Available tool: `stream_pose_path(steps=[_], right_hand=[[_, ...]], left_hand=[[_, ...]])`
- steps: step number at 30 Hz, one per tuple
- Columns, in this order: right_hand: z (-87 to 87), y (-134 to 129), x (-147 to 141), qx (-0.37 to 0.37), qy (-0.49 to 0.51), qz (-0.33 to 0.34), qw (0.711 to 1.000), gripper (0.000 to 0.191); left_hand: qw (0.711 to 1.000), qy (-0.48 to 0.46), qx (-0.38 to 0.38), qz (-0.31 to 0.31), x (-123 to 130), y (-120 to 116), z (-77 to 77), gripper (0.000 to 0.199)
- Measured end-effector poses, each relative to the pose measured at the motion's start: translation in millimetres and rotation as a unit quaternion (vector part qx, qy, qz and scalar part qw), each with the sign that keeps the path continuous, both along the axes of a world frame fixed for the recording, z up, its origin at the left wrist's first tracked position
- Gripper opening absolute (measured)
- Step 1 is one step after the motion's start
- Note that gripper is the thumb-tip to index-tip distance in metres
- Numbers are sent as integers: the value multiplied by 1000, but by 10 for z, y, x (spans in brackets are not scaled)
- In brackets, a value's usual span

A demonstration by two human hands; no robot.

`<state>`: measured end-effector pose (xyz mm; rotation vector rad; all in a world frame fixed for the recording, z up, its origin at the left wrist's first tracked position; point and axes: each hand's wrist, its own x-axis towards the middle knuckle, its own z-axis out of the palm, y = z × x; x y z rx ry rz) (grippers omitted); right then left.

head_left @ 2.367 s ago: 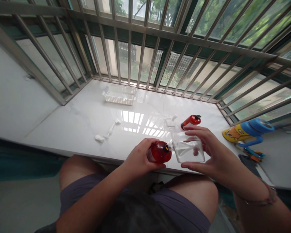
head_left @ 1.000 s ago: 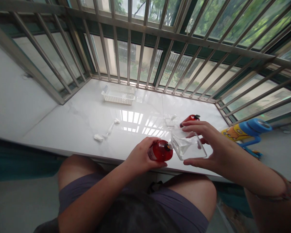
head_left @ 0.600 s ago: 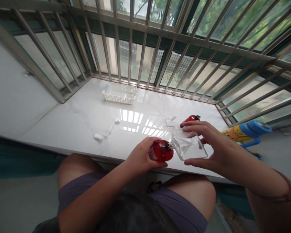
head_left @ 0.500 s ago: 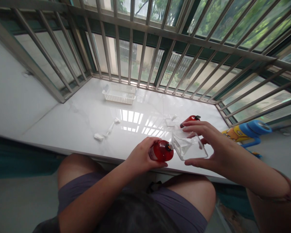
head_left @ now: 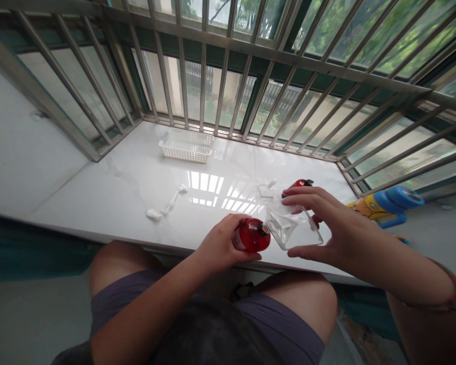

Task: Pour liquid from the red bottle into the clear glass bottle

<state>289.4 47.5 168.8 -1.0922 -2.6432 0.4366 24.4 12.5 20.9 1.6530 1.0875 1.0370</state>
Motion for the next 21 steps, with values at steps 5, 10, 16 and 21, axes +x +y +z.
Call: stream_pose_path(steps=[5,10,16,21], right_hand=[[17,-1,-15,7,-8,4,1000,80],[24,3,-17,1,-4,3,1000,78],[27,5,-27,2,-4,5,1000,78],[34,9,-35,-1,-11,11,1000,77]], left_hand=[[1000,0,-2,1,-6,-1,-6,85],[1000,-1,-5,-1,1,-2,-5,84],[1000,-2,-7,-2,5,-3,-19,83],[1000,-1,-7,-3,2,-5,-14,84]])
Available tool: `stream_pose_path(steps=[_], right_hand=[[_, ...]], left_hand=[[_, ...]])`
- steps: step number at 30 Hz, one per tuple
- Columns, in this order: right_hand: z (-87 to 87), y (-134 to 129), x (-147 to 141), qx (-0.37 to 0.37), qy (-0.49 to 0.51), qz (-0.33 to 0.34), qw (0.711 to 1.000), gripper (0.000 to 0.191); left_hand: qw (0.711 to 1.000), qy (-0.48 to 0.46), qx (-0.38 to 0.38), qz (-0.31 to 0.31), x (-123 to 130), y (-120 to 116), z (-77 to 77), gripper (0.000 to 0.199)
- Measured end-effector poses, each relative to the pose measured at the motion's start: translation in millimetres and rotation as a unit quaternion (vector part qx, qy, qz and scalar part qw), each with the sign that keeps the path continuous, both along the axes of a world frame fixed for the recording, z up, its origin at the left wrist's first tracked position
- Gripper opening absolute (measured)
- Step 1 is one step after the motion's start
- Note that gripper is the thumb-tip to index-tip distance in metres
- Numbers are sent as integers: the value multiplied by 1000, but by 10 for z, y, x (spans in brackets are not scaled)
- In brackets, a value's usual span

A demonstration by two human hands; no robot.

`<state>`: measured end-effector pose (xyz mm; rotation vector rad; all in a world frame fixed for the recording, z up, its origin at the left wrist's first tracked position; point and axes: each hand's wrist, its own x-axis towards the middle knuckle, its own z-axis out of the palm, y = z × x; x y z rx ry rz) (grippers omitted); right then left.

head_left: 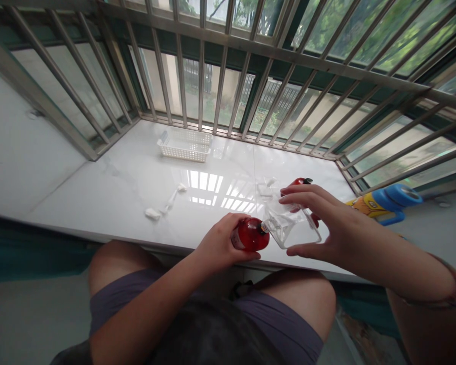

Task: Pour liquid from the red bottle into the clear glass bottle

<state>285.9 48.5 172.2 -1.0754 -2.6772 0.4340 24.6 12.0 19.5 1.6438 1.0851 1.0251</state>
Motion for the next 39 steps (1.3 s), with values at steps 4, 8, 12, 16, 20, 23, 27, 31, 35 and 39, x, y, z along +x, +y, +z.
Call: stream_pose_path(steps=[4,8,12,16,20,23,27,31,35,39], right_hand=[[7,-6,-9,-2,5,-1,1000,74],[11,-2,-9,1,6,-1,1000,73],[13,9,-7,4,2,3,1000,76],[13,11,-10,3,-2,1,1000,76],[15,10,-14,4,-6,3,1000,75],[22,11,-21,2,-8,6,1000,75],[27,12,-27,2,-9,6,1000,73],[19,12,-25,6,-12,5,1000,72],[14,7,-28,17,-12,9,1000,71],[-2,7,-9,14,-10,2,1000,71]], left_hand=[[1000,-3,-3,0,1,-7,5,83],[1000,-3,-3,3,2,-10,-1,83],[1000,-2,1,3,-1,-6,-6,83],[1000,0,0,3,-4,-5,0,83],[1000,-2,1,1,-7,-4,4,83],[1000,-3,0,1,-7,-3,1,83],[1000,-2,1,1,-8,-2,-5,83],[1000,-3,1,0,-11,-4,-15,84],[1000,-5,7,2,-6,-3,-28,83],[1000,-4,6,4,3,0,-26,84]])
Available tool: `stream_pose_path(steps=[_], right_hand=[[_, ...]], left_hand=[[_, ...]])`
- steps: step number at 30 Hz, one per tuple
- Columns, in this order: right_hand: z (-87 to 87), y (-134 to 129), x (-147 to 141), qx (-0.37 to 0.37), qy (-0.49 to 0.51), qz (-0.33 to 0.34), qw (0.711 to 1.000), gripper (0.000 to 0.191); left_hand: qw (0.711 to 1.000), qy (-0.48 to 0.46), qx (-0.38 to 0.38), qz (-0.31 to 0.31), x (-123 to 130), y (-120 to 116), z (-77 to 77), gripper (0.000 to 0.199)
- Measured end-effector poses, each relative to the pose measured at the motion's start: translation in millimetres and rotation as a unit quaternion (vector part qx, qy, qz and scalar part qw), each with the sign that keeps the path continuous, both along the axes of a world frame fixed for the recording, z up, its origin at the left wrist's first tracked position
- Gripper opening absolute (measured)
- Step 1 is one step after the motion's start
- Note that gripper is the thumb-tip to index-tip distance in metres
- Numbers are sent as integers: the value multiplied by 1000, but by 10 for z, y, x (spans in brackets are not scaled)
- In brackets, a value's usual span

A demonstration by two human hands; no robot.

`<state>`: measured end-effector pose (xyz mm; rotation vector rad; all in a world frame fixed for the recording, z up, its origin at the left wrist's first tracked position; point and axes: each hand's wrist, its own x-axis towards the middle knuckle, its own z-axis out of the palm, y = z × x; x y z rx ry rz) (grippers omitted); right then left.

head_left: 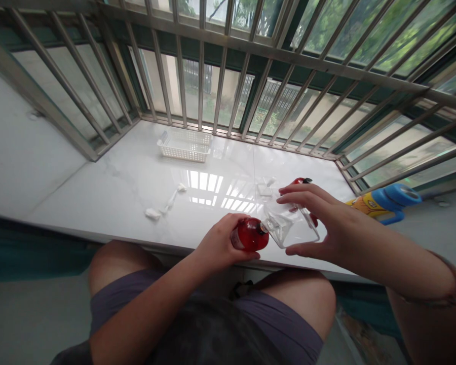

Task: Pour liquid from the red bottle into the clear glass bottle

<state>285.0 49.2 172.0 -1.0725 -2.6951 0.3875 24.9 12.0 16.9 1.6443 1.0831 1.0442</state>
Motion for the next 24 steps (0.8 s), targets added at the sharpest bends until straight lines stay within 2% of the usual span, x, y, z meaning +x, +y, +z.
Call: stream_pose_path(steps=[3,6,8,10,13,15,20,24], right_hand=[[-66,3,49,-13,24,-15,1000,77],[-194,-21,91,-57,71,-60,994,84],[-313,-58,95,-105,121,-96,982,87],[-462,-103,83,-167,206,-126,956,86],[-753,-164,61,-259,355,-161,884,81],[-987,-197,51,-289,436,-184,832,80],[-1597,-276,45,-296,590,-263,704,77],[-1946,-353,99,-311,660,-336,596,69]], left_hand=[[1000,-5,-1,5,2,4,9,84],[1000,-7,10,10,-11,11,13,84],[1000,-8,17,12,-31,13,11,84],[1000,-10,15,18,-59,12,6,84],[999,-16,1,31,-115,6,-5,85],[999,-18,-9,37,-164,2,-14,84],[997,-26,-44,55,-362,21,-62,79],[993,-34,-66,91,-646,92,-148,76]])
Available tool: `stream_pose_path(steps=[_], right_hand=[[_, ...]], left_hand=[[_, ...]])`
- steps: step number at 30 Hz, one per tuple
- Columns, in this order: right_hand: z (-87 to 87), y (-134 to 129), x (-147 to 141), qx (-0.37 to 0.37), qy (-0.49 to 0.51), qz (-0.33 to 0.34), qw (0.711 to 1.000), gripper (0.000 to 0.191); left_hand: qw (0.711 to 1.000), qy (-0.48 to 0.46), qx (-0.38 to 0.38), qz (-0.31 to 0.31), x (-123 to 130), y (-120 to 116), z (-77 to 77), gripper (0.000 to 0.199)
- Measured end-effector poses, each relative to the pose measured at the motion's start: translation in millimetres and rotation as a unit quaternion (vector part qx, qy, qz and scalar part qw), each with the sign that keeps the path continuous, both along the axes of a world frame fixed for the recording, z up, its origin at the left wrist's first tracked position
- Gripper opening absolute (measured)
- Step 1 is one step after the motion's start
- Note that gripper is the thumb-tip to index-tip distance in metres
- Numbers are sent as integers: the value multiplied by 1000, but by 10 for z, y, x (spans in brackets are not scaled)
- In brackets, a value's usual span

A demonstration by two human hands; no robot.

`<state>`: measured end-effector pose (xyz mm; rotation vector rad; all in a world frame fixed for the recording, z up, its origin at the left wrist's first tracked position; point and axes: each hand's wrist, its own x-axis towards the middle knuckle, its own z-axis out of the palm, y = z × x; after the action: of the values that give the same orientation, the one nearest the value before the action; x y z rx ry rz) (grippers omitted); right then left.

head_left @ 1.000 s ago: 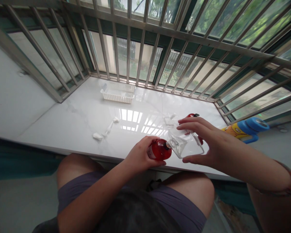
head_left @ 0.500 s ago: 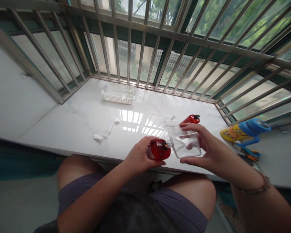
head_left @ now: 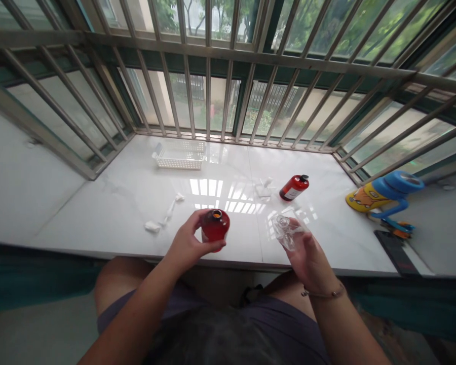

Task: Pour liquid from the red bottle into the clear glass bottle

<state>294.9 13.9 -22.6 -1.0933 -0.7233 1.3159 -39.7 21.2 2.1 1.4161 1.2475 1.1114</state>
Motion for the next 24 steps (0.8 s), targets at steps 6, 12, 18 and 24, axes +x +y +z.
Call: stream_pose_path(steps=[6,12,18,24], right_hand=[[-253,-166,140,-26,46,-15,998,68],[-492,-265,312,-44,-56,-21,997,62],[-735,-208,499,-24,-298,-38,954,79],[-809,-133,672,-41,-429,-21,902,81]], left_hand=[[994,41,14,100,-558,158,-114,79],[980,97,14,172,-940,260,-147,81],[980,106,9,170,-911,373,-237,81],[986,94,9,139,-594,529,-370,80]])
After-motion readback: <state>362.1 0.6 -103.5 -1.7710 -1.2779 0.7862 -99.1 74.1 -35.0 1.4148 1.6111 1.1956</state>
